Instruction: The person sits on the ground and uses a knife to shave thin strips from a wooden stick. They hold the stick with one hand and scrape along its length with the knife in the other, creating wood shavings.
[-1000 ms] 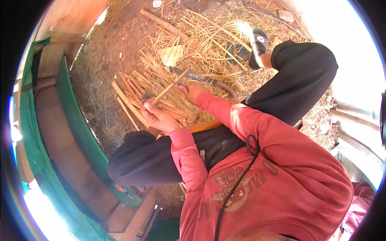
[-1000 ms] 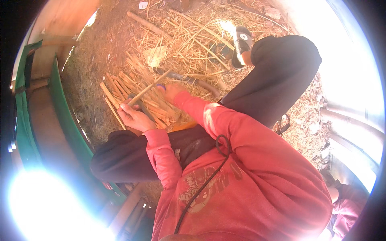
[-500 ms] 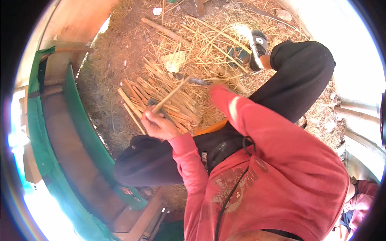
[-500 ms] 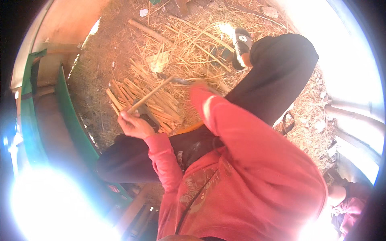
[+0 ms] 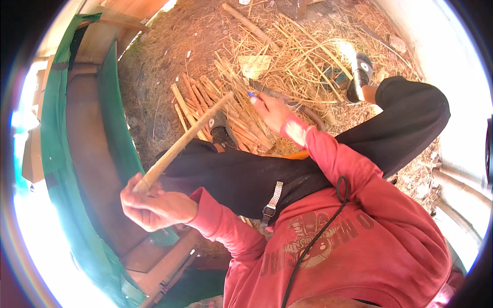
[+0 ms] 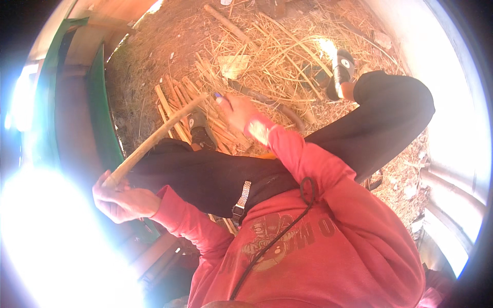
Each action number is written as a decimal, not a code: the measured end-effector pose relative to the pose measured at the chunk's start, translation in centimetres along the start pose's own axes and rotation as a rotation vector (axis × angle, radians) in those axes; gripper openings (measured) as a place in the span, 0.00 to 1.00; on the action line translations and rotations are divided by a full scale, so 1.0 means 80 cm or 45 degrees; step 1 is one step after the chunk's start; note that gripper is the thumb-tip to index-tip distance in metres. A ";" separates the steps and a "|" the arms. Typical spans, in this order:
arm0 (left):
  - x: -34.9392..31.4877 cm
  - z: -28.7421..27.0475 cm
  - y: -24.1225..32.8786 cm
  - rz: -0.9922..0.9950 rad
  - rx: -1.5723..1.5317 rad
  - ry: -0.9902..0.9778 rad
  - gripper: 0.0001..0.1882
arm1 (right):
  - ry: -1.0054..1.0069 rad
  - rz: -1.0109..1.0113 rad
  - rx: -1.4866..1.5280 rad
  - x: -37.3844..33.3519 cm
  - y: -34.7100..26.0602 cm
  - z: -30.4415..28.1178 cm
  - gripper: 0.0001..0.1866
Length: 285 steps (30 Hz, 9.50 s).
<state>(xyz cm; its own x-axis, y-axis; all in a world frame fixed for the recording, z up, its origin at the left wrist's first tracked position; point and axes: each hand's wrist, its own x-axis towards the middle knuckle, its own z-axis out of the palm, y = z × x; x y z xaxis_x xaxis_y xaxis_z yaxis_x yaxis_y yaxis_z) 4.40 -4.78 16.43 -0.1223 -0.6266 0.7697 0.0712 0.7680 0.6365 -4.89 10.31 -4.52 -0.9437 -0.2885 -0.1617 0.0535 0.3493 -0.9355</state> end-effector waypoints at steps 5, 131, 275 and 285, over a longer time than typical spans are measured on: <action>-0.040 -0.024 -0.011 -0.075 -0.213 0.027 0.20 | -0.132 -0.121 0.417 -0.056 -0.051 0.023 0.23; -0.094 0.025 -0.019 -1.965 -0.983 -1.850 0.19 | 0.229 -0.900 -0.832 0.101 -0.068 -0.188 0.23; -0.125 0.022 -0.031 -1.159 -0.469 -1.849 0.13 | 0.222 -0.252 -0.708 0.148 -0.039 -0.254 0.40; -0.122 0.012 -0.038 -1.181 -0.525 -1.971 0.12 | -0.124 -1.145 -0.708 0.061 -0.046 -0.170 0.22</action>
<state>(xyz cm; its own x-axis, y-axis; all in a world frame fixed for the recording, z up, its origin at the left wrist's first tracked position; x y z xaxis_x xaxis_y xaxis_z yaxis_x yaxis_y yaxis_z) 4.40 -0.85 6.92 -0.9277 0.0720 -0.3662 -0.3621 0.0650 0.9299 -14.12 19.72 2.41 -0.5307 -0.7049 0.4705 -0.8310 0.3238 -0.4522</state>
